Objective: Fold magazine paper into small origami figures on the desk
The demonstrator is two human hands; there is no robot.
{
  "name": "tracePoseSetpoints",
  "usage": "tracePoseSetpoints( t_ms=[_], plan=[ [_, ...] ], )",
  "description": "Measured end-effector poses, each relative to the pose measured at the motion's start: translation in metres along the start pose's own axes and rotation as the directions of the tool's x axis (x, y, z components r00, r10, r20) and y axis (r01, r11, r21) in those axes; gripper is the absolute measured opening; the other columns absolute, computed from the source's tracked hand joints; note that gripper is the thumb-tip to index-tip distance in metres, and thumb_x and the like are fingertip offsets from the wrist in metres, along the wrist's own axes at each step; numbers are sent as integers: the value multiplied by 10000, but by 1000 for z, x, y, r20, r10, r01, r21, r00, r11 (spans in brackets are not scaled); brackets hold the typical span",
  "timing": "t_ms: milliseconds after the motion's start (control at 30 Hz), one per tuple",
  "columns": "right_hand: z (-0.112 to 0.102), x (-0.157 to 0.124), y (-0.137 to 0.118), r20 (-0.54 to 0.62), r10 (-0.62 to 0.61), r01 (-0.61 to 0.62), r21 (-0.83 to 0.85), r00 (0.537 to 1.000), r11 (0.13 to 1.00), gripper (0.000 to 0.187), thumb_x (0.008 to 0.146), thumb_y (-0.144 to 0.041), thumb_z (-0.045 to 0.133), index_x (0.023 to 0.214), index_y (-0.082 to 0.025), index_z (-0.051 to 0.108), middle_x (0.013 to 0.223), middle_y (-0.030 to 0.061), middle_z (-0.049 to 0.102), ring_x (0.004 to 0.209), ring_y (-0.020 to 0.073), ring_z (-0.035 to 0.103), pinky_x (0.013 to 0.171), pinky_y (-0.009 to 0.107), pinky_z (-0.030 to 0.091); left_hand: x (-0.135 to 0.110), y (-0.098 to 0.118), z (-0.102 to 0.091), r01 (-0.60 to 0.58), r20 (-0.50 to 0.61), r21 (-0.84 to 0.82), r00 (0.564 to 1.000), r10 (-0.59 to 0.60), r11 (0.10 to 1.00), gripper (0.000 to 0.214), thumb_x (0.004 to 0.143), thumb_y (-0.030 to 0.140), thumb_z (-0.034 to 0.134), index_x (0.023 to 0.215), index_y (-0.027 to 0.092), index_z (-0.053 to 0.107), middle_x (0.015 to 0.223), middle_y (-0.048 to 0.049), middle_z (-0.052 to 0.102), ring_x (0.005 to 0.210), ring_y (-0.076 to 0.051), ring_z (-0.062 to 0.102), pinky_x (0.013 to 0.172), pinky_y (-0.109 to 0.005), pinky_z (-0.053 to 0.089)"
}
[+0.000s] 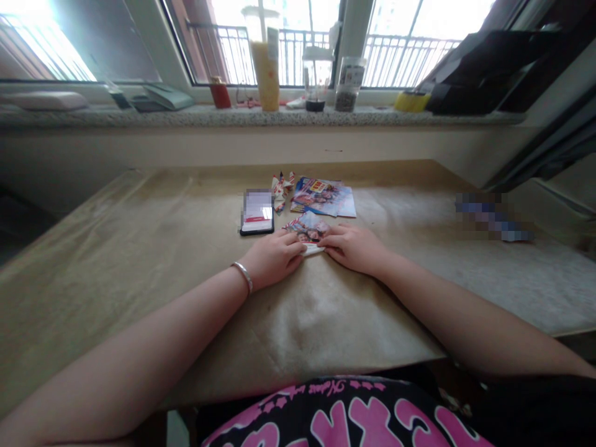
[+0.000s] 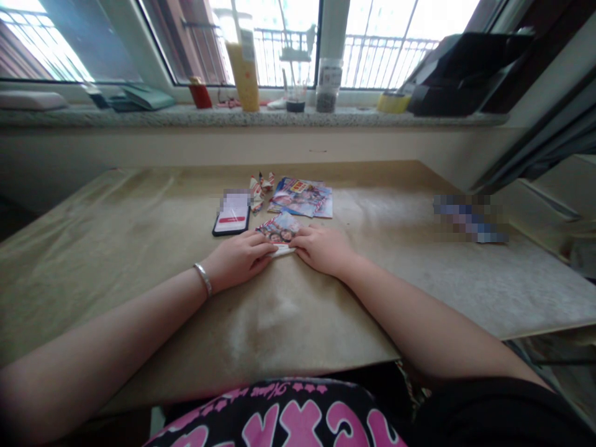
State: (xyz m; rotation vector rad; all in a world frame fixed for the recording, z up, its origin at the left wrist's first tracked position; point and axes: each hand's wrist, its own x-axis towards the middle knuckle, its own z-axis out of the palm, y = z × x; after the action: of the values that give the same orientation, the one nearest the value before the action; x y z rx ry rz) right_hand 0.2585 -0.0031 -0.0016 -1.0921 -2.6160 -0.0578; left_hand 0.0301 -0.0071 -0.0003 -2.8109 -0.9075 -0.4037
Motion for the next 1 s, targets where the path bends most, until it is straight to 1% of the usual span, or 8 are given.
tracePoseSetpoints(
  t_ms=[133, 267, 400, 600, 733, 867, 1000],
  plan=[
    [-6, -1, 1, 34, 87, -87, -16, 996, 996, 174, 852, -257, 520, 931, -218, 670, 948, 42, 678, 868, 188, 601, 716, 280, 419, 1, 2, -2, 5, 27, 22, 1000, -5, 1000, 235, 904, 251, 430, 970, 164, 639, 913, -82, 594, 874, -194, 532, 787, -311, 457],
    [-10, -2, 3, 49, 96, -95, -37, 994, 995, 198, 861, -281, 506, 922, -223, 686, 936, 37, 680, 868, 187, 609, 704, 271, 413, 1, 4, -2, -2, 35, 48, 999, 0, 999, 274, 909, 264, 413, 1078, 182, 613, 927, -83, 585, 881, -204, 520, 794, -331, 456],
    [-11, -4, 5, 49, 113, -112, -25, 992, 993, 228, 868, -301, 500, 952, -243, 705, 976, 30, 681, 889, 181, 614, 708, 264, 418, 1, 6, -2, 16, 41, 56, 999, -18, 998, 288, 912, 262, 400, 1099, 195, 608, 922, -86, 576, 878, -204, 517, 766, -323, 459],
    [-10, -4, 6, 46, 105, -104, -22, 993, 994, 233, 869, -304, 502, 929, -247, 720, 957, 25, 684, 878, 172, 620, 695, 257, 420, 2, 7, -3, 30, 50, 65, 998, -33, 997, 290, 907, 259, 396, 1078, 189, 620, 911, -88, 567, 858, -202, 511, 742, -317, 453],
    [-9, -4, 6, 38, 94, -93, -22, 995, 995, 219, 865, -296, 516, 926, -247, 721, 933, 26, 684, 842, 159, 615, 671, 249, 408, 1, 9, -4, 11, 55, 76, 998, -15, 997, 312, 904, 298, 407, 1138, 197, 587, 931, -87, 556, 878, -215, 495, 782, -341, 445],
    [-10, -5, 6, 34, 85, -84, -26, 996, 996, 214, 865, -295, 518, 926, -248, 718, 937, 26, 681, 844, 158, 609, 673, 250, 402, 0, 11, -4, 19, 76, 93, 997, -26, 995, 357, 894, 348, 423, 1205, 220, 544, 985, -97, 540, 910, -233, 485, 822, -374, 442],
    [-10, -5, 5, 30, 23, -20, -95, 999, 995, 228, 878, -271, 491, 916, -232, 713, 938, 37, 679, 859, 176, 595, 681, 267, 397, 0, 12, -3, 22, 88, 78, 996, -29, 997, 372, 888, 355, 434, 1217, 212, 537, 1022, -102, 537, 949, -239, 485, 865, -389, 435]
  ],
)
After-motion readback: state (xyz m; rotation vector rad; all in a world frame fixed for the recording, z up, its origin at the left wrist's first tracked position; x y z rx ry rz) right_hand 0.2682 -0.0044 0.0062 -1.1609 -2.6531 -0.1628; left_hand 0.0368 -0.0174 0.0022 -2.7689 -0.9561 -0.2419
